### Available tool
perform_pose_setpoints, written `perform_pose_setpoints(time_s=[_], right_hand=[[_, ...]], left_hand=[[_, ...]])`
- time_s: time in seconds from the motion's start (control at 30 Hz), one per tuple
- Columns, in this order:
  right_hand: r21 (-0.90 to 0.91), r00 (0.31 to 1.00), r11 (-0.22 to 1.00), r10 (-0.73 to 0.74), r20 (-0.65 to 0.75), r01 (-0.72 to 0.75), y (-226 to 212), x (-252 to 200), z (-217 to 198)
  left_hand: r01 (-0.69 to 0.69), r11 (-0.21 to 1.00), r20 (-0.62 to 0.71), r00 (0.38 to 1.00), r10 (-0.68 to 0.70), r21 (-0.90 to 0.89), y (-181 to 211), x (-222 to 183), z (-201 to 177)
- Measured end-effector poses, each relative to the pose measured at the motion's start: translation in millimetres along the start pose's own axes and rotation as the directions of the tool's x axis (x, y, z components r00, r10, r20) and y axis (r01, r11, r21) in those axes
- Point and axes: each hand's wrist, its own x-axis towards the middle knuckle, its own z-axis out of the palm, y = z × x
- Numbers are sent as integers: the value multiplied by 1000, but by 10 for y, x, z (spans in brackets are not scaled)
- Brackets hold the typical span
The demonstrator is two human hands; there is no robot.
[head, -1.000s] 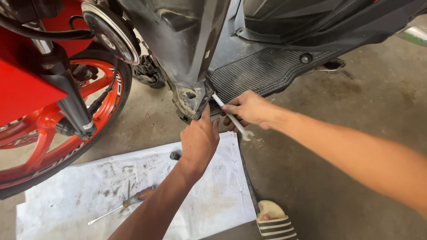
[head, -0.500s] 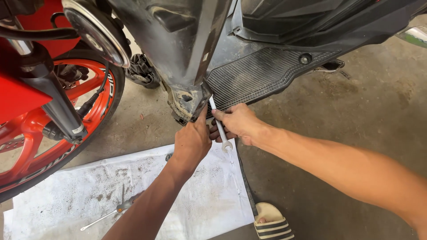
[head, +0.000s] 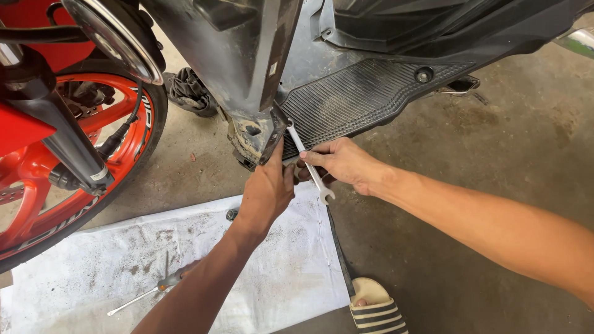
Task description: Repairing a motorcycle by loosening and tightening bolts using various hand tools
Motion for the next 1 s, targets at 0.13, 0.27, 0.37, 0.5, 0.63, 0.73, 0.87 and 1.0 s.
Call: perform_pose_setpoints(time_s=[0.13, 0.27, 0.37, 0.5, 0.63, 0.73, 0.87, 1.0], right_hand=[[81, 995, 993, -86, -49, 90, 13, 59, -47], [152, 982, 972, -169, -81, 179, -15, 158, -83], [145, 973, 963, -215, -84, 225, -37, 140, -98], [55, 939, 938, -338, -65, 342, -85, -147, 62], [25, 862, 861, -507, -22, 507, 132, -210, 299], [-265, 670, 644, -742, 9, 717, 314, -216, 577], [-164, 522, 512, -853, 21, 843, 99, -566, 1450], [8, 467, 470, -878, 101, 882, 18, -442, 2205]], left_hand=[[-160, 959, -201, 973, 113, -235, 247, -227, -96], [-214, 901, -248, 961, 124, -379, 287, -206, -101], [-215, 887, -224, 966, 131, -409, 271, -210, -105], [-228, 914, -167, 969, 180, -337, 116, -270, -142], [-166, 937, -181, 977, 114, -308, -183, -316, 5], [-202, 933, -326, 940, 99, -299, -353, -703, -99], [-323, 919, -628, 769, 115, -227, -851, -1215, -273], [-132, 949, -780, 607, -151, -287, -1143, -1859, -501]])
